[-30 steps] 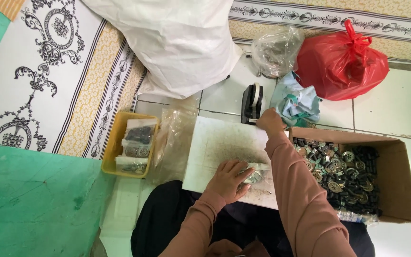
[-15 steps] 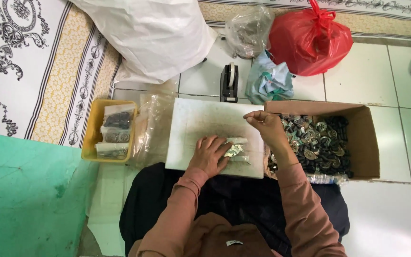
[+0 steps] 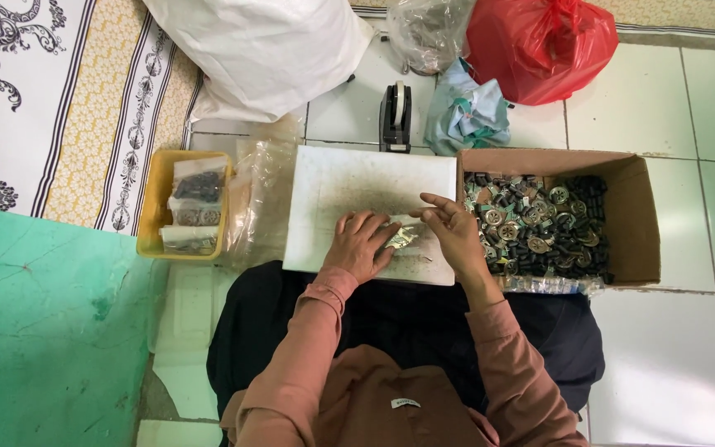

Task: Sorting small metal components from a cardboard box and placing them into small plastic bags.

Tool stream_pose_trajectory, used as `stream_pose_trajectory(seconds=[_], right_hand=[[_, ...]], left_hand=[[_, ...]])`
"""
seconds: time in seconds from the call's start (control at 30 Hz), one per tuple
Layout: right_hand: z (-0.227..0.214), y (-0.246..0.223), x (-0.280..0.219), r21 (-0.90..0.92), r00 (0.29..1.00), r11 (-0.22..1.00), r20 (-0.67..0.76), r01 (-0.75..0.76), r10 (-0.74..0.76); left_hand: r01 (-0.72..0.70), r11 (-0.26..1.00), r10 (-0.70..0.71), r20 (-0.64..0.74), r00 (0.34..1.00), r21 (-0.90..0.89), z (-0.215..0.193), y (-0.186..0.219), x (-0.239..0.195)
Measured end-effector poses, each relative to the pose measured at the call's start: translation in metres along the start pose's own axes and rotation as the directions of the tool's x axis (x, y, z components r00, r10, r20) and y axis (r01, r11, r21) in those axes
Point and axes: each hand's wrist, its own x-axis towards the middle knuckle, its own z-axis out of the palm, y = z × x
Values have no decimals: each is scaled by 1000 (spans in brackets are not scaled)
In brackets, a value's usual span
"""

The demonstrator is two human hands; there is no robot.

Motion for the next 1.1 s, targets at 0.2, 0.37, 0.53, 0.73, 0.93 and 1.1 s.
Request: stream_pose_trajectory(seconds=[0.2,0.37,0.53,0.73,0.93,1.1], right_hand=[[12,18,-4,17,994,995,49,101,-102],[29,8,-18,-91,984,981,71,170,-164],[33,2,-22,-235,967,939,113,251,-230],[35,23,-17,-448,952,840,147,306,-269],[33,34,-15,-469,956,832,152,294,-252],[43,7,-22,-414,958,864,95,286,-271]], left_hand=[[87,993,-86,20,996,-85,15,-6,-4],[162,980,-163,1,987,-118,24,-12,-8],[180,975,-184,-19,983,-132,22,-10,-9],[93,991,-104,-118,987,-101,10,-9,-2],[66,994,-78,-140,987,-88,-6,-5,4],[59,997,-66,-134,989,-50,-20,0,10]])
